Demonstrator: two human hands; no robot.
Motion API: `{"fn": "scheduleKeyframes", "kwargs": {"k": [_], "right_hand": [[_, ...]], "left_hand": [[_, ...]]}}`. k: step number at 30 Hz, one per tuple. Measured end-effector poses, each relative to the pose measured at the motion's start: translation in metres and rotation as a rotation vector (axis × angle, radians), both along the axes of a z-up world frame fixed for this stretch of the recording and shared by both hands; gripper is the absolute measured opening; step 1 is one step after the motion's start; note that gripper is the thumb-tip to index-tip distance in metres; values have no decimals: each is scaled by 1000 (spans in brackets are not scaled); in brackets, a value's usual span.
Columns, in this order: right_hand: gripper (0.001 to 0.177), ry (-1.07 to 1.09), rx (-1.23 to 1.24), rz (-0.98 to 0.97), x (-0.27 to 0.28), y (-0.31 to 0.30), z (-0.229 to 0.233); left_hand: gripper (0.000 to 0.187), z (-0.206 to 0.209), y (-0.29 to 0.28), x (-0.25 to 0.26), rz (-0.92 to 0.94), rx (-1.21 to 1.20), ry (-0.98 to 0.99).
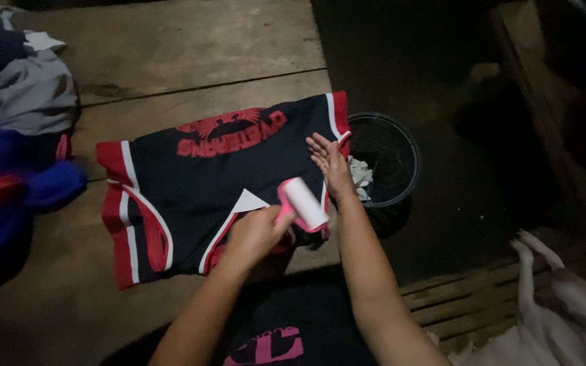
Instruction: The person uses a pink lint roller to remove lint from a black and red jersey and then a blue patterned shirt laid out on a wooden table. The person rolls the tool over the fabric surfaces repeatedly, flipping the jersey to treat both sides.
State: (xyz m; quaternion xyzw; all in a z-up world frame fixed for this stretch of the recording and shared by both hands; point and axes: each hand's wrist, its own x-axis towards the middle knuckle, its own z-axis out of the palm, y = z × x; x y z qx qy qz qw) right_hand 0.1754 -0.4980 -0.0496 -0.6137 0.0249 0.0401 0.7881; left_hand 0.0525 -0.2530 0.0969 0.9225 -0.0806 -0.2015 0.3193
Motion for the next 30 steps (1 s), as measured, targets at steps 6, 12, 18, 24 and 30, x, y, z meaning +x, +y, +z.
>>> {"fn": "scheduleKeyframes", "kwargs": {"k": [6,12,18,24,30], "right_hand": [[56,-112,-298,-4,-2,9,-6],[51,-234,-773,51,3,25,-5],[51,-386,-1056,113,1,72,7],[61,-361,-1414,162,-30,102,37],[63,-335,-1457,164,-33,108,54]], "left_hand": [[44,-23,17,10,-82,-235,82],[46,-16,112,-14,75,-72,228],[49,-19,110,27,292,-97,-104],[48,-61,144,55,541,34,-156],[48,-59,234,10,823,208,-225]]}}
